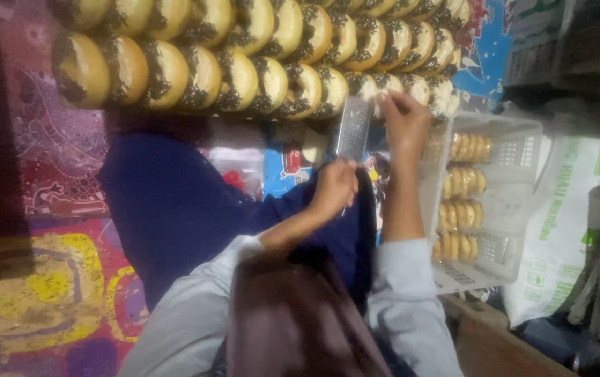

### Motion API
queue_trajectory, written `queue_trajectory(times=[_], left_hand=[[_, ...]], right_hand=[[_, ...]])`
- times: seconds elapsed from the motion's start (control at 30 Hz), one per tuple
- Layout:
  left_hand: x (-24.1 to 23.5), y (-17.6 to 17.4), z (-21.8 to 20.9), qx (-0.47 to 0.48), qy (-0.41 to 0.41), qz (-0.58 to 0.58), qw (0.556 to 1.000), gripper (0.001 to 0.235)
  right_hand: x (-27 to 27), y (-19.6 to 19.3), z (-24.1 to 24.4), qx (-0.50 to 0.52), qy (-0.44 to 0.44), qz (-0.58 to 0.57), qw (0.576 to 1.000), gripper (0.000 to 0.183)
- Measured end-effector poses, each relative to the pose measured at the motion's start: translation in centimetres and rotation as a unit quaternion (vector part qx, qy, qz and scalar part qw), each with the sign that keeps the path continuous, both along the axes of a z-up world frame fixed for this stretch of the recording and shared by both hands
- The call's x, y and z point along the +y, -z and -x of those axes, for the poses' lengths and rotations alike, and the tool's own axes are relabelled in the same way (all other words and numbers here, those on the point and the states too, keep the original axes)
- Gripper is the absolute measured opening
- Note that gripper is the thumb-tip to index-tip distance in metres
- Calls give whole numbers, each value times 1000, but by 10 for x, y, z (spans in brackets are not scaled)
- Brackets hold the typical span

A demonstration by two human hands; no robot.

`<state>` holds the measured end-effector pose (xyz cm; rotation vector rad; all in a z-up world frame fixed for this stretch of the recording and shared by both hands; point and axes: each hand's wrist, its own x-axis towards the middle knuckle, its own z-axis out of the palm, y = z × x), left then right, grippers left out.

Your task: The person sits on the floor and uses a handheld grater to grate a block of white cheese over rows of round pastries arranged on a wooden board. The person moves the grater and cheese across the pastries to distribute the grated cheese.

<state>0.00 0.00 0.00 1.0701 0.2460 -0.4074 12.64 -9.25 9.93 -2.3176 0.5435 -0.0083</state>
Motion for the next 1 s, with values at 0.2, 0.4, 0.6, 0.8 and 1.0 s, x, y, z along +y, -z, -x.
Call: queue_trajectory(times=[0.2,0.4,0.6,0.8,1.0], left_hand=[[-28,24,-20,-21,3,37,999,46],[-29,31,-31,-26,-26,37,999,37],[-24,26,-29,-8,-12,28,1000,35],[-20,21,-28,6,9,14,1000,37],[-20,22,-26,-1,2,52,999,28]], right_hand=[[-6,22,33,-110,-77,20,991,27],[0,32,19,-115,-57,37,991,27],[2,47,10,-164,-76,90,979,24],[0,32,18,-120,-110,120,979,20],[-7,2,14,40,-134,72,988,49]])
